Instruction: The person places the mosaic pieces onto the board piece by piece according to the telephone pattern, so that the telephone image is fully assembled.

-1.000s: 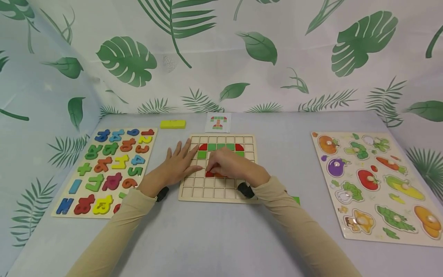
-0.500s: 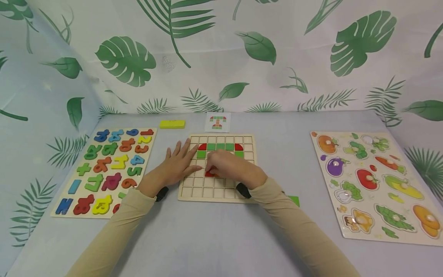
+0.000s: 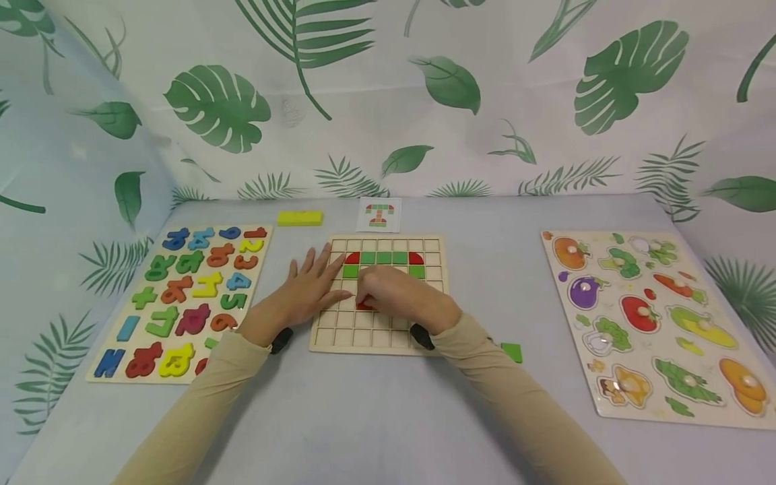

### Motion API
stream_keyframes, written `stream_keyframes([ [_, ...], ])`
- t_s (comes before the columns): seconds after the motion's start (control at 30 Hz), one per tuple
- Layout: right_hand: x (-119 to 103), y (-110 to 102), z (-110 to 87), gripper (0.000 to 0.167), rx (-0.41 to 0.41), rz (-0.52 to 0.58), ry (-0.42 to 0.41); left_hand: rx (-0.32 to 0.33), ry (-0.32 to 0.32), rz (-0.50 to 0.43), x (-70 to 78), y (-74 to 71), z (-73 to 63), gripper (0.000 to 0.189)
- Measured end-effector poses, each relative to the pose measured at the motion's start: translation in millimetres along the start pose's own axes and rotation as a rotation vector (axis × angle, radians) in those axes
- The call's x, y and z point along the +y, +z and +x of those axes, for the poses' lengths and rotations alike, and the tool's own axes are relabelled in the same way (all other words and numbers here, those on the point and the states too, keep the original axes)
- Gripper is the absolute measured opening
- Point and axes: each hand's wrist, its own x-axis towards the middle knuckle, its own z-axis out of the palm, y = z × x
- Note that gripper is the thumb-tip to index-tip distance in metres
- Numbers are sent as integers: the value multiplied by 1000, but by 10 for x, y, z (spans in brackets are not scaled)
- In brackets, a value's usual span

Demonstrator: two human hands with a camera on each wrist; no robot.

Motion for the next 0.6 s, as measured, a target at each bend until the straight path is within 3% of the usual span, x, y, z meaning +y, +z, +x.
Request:
stream_keyframes([
  [0.13, -12, 8, -16, 8, 3, 7, 11, -1, -7, -4, 3, 2, 0, 80],
  [0.3, -11, -27, -123, 13, 27, 47, 94, 8, -2, -9, 1, 13, -5, 79],
  [0.6, 139, -324, -565, 13, 51, 130, 193, 27, 11, -21, 6, 10, -19, 78],
])
